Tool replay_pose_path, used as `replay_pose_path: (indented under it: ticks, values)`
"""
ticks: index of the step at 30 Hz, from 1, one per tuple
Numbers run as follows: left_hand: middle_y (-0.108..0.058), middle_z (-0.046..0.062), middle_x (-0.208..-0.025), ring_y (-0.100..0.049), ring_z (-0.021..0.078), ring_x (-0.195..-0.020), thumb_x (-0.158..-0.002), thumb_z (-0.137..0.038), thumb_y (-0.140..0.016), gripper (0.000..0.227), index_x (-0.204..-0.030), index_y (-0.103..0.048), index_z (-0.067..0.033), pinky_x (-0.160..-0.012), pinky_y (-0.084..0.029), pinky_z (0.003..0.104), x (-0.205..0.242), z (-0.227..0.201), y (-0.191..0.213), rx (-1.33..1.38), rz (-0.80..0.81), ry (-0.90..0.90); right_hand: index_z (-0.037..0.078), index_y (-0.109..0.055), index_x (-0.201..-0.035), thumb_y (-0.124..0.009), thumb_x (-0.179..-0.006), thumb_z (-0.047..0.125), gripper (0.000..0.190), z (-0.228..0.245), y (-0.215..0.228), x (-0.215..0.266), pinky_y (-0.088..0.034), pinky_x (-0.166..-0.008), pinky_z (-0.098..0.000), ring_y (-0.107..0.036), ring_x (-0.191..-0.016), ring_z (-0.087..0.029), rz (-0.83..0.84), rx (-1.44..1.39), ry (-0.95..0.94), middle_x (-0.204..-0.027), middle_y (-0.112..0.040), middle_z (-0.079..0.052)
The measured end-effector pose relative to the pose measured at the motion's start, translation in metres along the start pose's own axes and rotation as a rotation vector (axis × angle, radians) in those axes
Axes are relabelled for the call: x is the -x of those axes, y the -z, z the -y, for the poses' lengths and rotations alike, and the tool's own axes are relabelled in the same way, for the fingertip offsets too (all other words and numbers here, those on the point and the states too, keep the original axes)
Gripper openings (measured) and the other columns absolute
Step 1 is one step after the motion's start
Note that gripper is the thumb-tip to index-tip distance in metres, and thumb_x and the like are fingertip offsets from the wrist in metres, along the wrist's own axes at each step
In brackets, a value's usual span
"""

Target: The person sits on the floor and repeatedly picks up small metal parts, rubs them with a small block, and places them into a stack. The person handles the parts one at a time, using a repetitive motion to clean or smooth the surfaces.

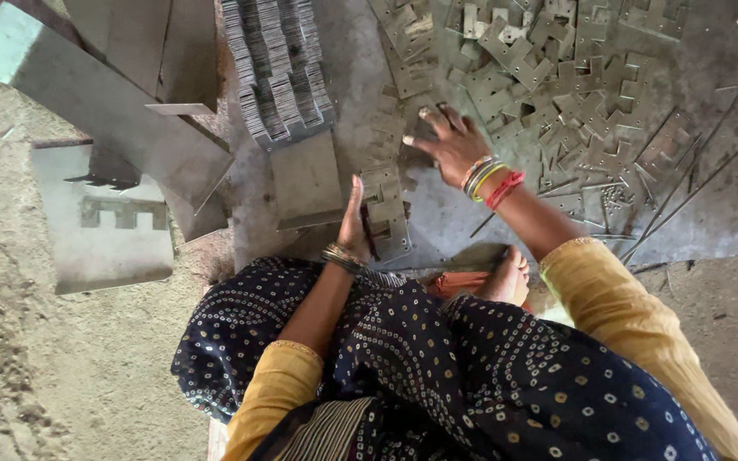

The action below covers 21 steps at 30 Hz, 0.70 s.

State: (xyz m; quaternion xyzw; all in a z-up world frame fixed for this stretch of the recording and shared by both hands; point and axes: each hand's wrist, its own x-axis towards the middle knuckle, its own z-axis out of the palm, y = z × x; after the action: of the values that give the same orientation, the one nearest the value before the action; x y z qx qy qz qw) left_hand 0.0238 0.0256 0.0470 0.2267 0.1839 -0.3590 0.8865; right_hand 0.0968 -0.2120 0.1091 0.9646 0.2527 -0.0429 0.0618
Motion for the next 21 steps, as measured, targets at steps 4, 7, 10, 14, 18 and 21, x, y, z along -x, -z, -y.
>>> replay_pose_path:
  ticks: [4,7,10,14,18,21]
  values:
    - [-0.074,0.013,-0.105,-0.073,0.0249,-0.086,-0.097,-0.074,-0.041,0.078,-0.126,-0.066,-0.0064,-0.078,-0.061,0.040,0.003,0.000,0.003,-0.082,0.008,0.034,0.022,-0.067,-0.128,-0.085,-0.065,0.024,0.065,-0.013,-0.016,0.005,-0.042,-0.111,-0.0518,-0.041,-0.142,-0.036,0.264,-0.030,-0.117,-0.146,-0.047,-0.010]
    - [-0.074,0.015,-0.106,-0.073,0.0258,-0.089,-0.097,-0.071,-0.045,0.074,-0.126,-0.065,-0.0054,-0.080,-0.061,0.041,0.001,-0.002,0.005,-0.063,-0.007,0.037,0.012,-0.068,-0.115,-0.088,-0.062,0.024,0.058,-0.023,-0.018,0.019,-0.052,-0.101,-0.0460,-0.059,-0.124,-0.037,0.248,-0.132,-0.226,-0.127,-0.065,-0.012]
    - [-0.073,0.014,-0.109,-0.072,0.0254,-0.093,-0.097,-0.064,-0.053,0.067,-0.130,-0.062,-0.0064,-0.082,-0.060,0.041,0.003,0.005,0.012,-0.070,-0.016,0.014,0.008,-0.066,-0.114,-0.088,-0.075,0.030,0.050,-0.029,-0.015,0.045,-0.054,-0.080,-0.0484,-0.069,-0.091,-0.039,0.289,-0.398,-0.406,-0.095,-0.073,-0.019]
    - [-0.072,0.015,-0.113,-0.072,0.0268,-0.097,-0.097,-0.056,-0.062,0.062,-0.133,-0.059,-0.0052,-0.086,-0.060,0.042,-0.008,0.010,0.016,-0.105,-0.013,-0.055,0.006,-0.066,-0.107,-0.089,-0.072,0.029,0.048,-0.019,0.001,0.056,-0.056,-0.069,-0.0443,-0.070,-0.076,-0.032,0.115,-0.760,-0.446,-0.087,-0.072,-0.015]
    - [-0.064,0.007,-0.130,-0.063,0.0238,-0.115,-0.095,-0.058,-0.059,0.069,-0.143,-0.054,-0.0088,-0.097,-0.054,0.041,-0.017,0.019,0.037,-0.025,-0.098,-0.059,0.007,-0.064,-0.106,-0.084,-0.080,0.028,0.039,-0.001,0.009,0.041,-0.060,-0.074,-0.0394,-0.073,-0.085,-0.028,0.202,-1.033,-0.376,-0.096,-0.074,-0.012]
    - [-0.053,0.004,-0.148,-0.051,0.0201,-0.133,-0.095,-0.057,-0.059,0.075,-0.151,-0.046,-0.0082,-0.112,-0.042,0.038,-0.023,0.027,0.055,-0.058,-0.186,-0.105,0.006,-0.063,-0.112,-0.084,-0.083,0.026,0.041,0.005,0.012,0.015,-0.058,-0.082,-0.0444,-0.071,-0.095,-0.035,0.082,-0.687,-0.409,-0.105,-0.072,-0.015]
